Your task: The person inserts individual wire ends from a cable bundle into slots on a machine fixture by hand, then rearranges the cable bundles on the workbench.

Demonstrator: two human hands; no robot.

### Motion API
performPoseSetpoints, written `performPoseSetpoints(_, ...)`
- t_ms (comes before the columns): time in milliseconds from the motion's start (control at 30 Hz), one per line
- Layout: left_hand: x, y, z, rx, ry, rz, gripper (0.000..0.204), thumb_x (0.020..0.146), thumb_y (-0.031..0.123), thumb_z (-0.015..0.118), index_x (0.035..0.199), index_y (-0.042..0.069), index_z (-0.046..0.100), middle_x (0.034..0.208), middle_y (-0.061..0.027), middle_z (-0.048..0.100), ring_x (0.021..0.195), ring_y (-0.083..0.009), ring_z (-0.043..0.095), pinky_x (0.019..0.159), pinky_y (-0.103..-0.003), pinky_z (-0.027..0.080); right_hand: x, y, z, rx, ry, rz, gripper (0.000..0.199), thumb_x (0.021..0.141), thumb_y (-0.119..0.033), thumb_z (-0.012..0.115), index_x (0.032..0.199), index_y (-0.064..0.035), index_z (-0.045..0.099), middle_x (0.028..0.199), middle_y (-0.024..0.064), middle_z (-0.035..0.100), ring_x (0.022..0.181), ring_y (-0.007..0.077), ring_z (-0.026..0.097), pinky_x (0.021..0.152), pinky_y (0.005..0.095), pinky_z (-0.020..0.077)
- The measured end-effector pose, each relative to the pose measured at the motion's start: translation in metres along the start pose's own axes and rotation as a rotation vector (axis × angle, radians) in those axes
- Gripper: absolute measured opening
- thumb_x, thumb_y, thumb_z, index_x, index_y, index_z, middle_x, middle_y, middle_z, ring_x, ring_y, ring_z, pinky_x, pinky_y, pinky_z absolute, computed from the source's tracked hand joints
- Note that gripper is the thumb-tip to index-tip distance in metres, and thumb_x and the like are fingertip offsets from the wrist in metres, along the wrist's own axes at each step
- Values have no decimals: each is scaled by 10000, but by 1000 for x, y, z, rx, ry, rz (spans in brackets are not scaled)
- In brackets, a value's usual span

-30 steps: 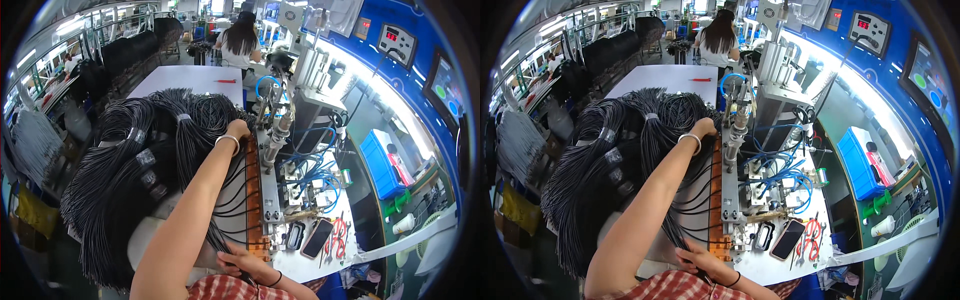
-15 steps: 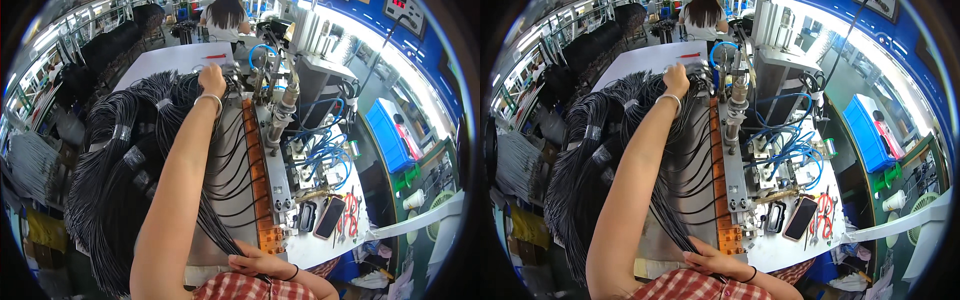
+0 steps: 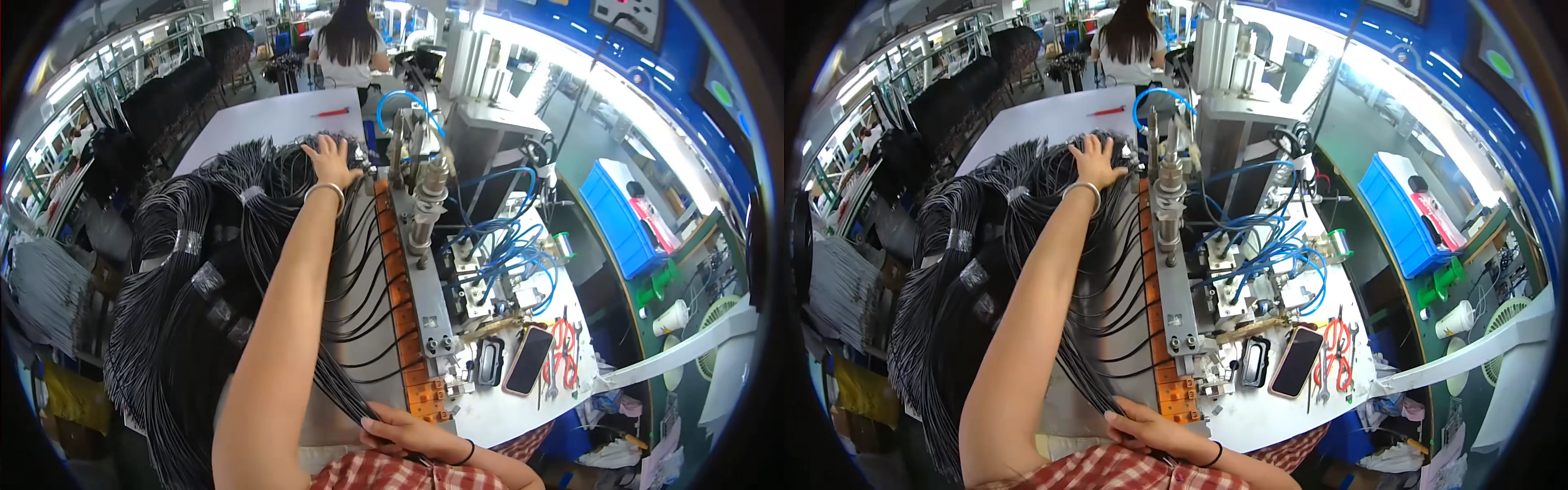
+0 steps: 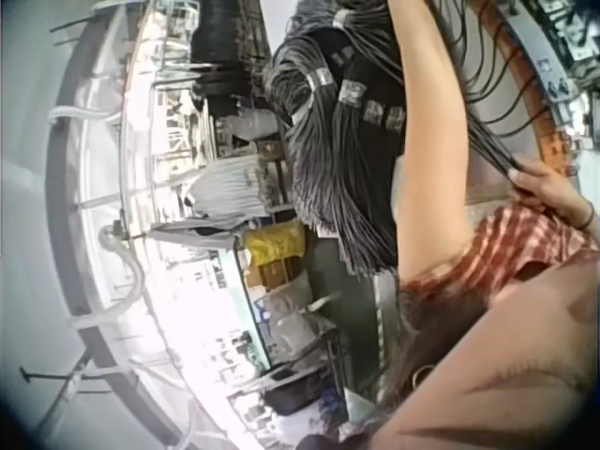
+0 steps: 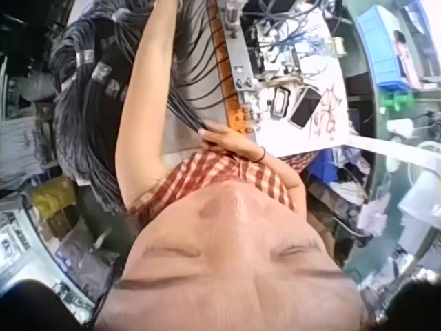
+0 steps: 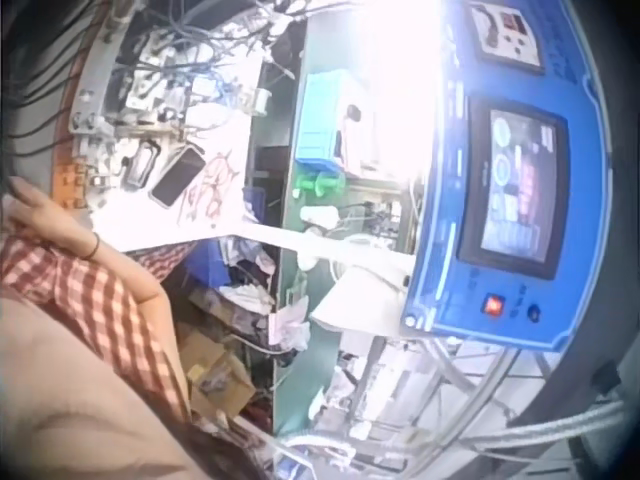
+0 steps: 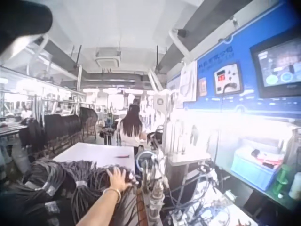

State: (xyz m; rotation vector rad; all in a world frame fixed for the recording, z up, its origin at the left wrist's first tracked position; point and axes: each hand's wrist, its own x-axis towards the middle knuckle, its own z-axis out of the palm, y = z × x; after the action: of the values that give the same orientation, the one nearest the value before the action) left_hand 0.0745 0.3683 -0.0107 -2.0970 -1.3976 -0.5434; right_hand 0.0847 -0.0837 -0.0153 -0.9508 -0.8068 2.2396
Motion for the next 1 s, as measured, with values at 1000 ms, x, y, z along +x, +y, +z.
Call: performPoseSetpoints(1000,-268,39,-260,-898,-206,823,245,593,34,597,834,22,557,711,-69,488,700,-243,512,615,-334,398,-52,46,-82,19,898,-802,177,891,-112,557,987,27,613,754,35,593,555,41,488,471,165,367)
